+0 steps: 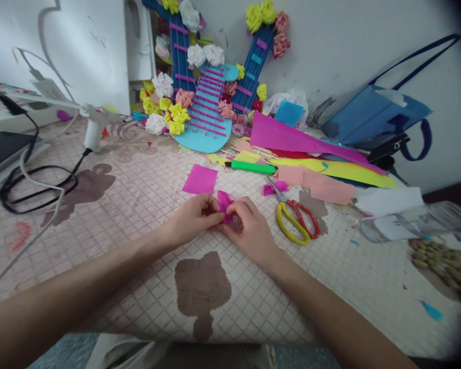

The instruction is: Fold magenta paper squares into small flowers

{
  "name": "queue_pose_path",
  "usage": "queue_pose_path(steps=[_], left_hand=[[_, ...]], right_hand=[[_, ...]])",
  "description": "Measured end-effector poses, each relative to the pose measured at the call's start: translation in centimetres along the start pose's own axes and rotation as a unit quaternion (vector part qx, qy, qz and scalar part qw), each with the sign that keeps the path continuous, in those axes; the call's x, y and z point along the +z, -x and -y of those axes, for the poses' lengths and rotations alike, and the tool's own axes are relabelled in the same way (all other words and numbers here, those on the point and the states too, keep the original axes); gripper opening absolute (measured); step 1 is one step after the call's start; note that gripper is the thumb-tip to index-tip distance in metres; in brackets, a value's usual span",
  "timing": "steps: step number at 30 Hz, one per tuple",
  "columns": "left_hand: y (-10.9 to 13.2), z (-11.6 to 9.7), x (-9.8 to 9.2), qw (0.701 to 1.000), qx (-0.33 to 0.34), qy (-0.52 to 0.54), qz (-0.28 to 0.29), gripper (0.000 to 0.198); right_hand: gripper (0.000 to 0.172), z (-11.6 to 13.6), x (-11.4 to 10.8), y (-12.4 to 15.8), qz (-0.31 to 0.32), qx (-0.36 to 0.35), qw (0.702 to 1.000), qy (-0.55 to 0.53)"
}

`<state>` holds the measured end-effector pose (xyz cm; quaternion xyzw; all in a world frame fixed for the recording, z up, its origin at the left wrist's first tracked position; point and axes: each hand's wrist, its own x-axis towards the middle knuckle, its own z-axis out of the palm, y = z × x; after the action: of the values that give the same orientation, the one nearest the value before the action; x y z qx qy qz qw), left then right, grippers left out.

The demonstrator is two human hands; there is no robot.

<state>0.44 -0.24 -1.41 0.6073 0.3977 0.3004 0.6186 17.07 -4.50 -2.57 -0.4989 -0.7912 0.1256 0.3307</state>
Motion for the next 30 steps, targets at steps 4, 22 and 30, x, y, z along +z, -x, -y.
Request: queue_pose_path(steps=[4,22,30], left_hand=[[0.1,0.5,-0.9,0.99,0.07,-0.117,-0.024,0.009],[-1.1,1.0,-3.1,0.839,0.357,-0.41,-0.028,0.015],[-1.0,1.1,-3.3,0.815,0.354,-0.458,0.009,0.012]], right_hand=[[0.009,-0.4,-0.3,0.1,0.013,-0.013,1.0,-0.002],[0.011,-3.8,-2.9,-0.3,0.032,-0.038,0.994,-0.095],[0.02,-3.9,-2.6,-0.3,0.037,-0.064,0.996,-0.052]])
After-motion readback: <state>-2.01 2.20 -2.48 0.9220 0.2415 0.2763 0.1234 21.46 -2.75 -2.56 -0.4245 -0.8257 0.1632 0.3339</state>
